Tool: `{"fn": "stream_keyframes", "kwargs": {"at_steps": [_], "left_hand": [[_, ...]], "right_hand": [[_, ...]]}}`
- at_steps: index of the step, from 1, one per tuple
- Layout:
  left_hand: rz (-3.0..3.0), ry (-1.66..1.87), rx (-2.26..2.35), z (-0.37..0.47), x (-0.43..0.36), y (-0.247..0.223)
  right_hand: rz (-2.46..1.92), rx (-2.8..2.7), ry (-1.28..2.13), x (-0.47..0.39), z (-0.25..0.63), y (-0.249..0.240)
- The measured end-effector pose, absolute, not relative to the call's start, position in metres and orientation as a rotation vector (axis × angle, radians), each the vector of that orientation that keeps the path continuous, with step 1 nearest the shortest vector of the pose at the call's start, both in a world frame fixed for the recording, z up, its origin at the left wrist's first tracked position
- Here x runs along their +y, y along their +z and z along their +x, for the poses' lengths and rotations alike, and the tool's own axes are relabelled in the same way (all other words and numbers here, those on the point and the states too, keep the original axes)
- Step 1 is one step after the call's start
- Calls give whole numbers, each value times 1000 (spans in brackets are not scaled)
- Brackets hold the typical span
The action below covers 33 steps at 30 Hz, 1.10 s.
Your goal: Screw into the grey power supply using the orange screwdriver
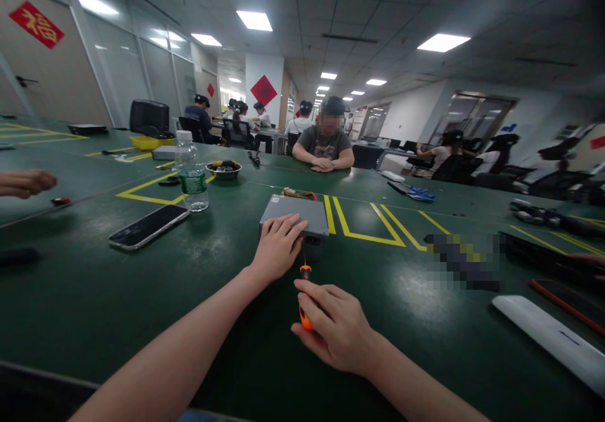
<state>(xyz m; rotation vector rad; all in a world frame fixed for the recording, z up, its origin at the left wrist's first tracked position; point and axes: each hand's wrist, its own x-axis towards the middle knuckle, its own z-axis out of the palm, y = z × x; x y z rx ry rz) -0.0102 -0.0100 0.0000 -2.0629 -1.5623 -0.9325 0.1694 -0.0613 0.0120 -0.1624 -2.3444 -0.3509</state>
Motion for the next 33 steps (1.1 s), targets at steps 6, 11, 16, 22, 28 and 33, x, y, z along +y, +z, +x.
{"fn": "stream_keyframes", "kwargs": {"at_steps": [6,11,16,22,28,33], "left_hand": [[-2060,-939,-1559,-9,-10,0],[-2068,-923,-1564,-9,-10,0],[-2059,-929,-1558,-10,-9,-1],[-2052,-931,-1554,-10,-9,0],[-2060,-925,-1553,-10,-10,0],[-2056,-924,-1552,-10,-10,-1]], "right_hand": [[-209,-2373,-261,-60,174,10],[-216,-2467,-349,-63,173,16],[-197,-2337,-371,-59,171,11],[-215,-2371,-281,-60,173,10],[-217,-2427,-374,-64,169,15],[-178,-2340,-301,-61,172,9]]}}
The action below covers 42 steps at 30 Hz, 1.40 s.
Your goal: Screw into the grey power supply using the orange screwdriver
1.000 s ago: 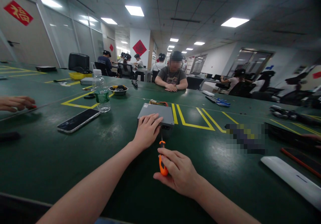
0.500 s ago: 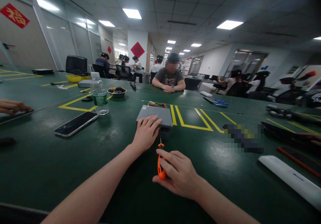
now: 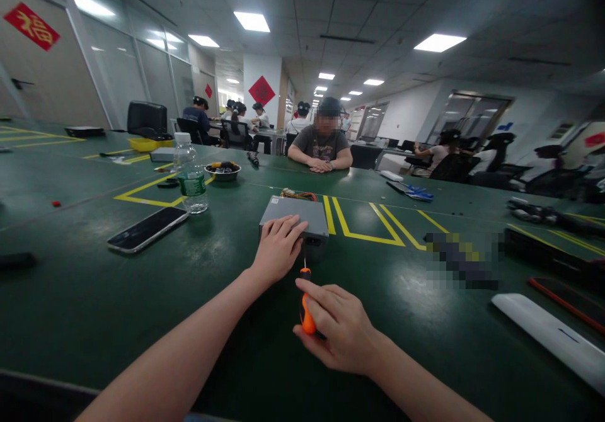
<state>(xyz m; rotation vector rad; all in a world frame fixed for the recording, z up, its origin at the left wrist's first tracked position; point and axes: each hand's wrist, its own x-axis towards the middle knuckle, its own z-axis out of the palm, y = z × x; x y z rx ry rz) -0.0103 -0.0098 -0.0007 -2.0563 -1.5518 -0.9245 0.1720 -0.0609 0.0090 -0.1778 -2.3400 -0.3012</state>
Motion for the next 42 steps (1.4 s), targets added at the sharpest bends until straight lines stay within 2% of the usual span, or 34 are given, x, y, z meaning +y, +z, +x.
{"fn": "stream_keyframes", "kwargs": {"at_steps": [7,12,19,25,31,42], "left_hand": [[-2046,-925,-1551,-11,-9,-1],[-2054,-929,-1544,-10,-9,-2],[-2050,-925,-1549,-10,-10,-1],[-2055,-932,-1547,-10,-10,0],[-2056,-965,-1573,-9,-10,1],[-2041,-983,-1576,-8,-12,2]], "right_hand": [[-211,-2523,-301,-64,176,16],[-123,-2347,-394,-60,170,12],[-203,-2419,-242,-60,176,12],[-148,-2397,-393,-57,170,11],[-157,-2280,-321,-48,171,1],[-165,-2284,-478,-51,189,16]]}}
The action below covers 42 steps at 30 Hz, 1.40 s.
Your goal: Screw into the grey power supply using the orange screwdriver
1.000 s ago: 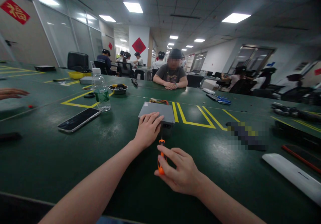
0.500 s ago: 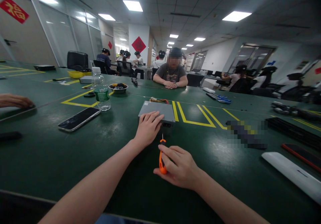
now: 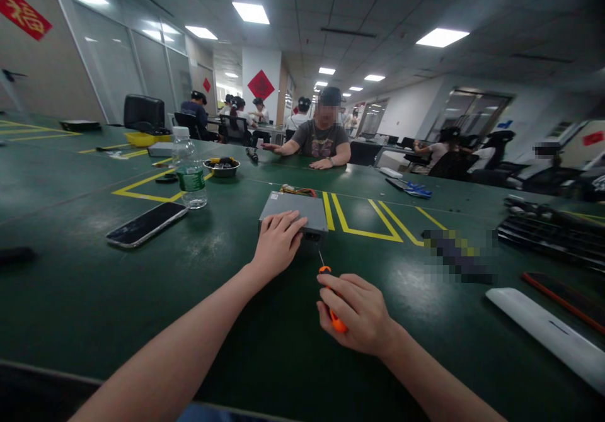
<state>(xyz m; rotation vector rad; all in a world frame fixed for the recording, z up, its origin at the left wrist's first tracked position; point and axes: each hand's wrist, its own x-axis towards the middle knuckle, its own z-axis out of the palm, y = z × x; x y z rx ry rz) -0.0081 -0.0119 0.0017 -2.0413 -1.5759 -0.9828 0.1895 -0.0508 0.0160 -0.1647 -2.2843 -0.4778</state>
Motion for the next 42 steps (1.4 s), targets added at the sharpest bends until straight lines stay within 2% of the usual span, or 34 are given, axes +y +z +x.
{"fn": "stream_keyframes", "kwargs": {"at_steps": [12,23,33,42], "left_hand": [[-2049,-968,-1574,-9,-11,1],[-2064,-996,-1577,-9,-12,3],[-2056,-993,-1576,-9,-11,1],[-2062,-989,-1574,-9,-12,2]], "right_hand": [[-243,-2275,-528,-48,195,16],[-193,-2481,-583,-47,195,8],[-292,-2481,-295,-51,196,15],[-243,-2283,-393,-49,198,14]]}}
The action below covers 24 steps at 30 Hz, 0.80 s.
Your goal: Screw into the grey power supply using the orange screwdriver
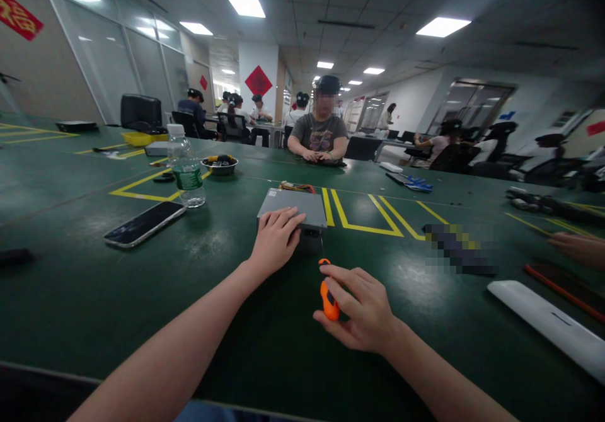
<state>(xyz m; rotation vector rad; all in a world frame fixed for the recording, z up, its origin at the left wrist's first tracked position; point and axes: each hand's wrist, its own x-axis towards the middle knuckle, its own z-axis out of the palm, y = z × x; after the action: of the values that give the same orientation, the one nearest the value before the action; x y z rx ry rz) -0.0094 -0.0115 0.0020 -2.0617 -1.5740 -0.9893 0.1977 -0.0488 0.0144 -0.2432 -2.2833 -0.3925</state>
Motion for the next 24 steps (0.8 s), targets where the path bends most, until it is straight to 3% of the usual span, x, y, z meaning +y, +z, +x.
{"fn": "stream_keyframes", "kwargs": {"at_steps": [24], "left_hand": [[-2082,-973,-1583,-9,-13,3]], "right_hand": [[-289,-2382,-343,-55,202,16]]}}
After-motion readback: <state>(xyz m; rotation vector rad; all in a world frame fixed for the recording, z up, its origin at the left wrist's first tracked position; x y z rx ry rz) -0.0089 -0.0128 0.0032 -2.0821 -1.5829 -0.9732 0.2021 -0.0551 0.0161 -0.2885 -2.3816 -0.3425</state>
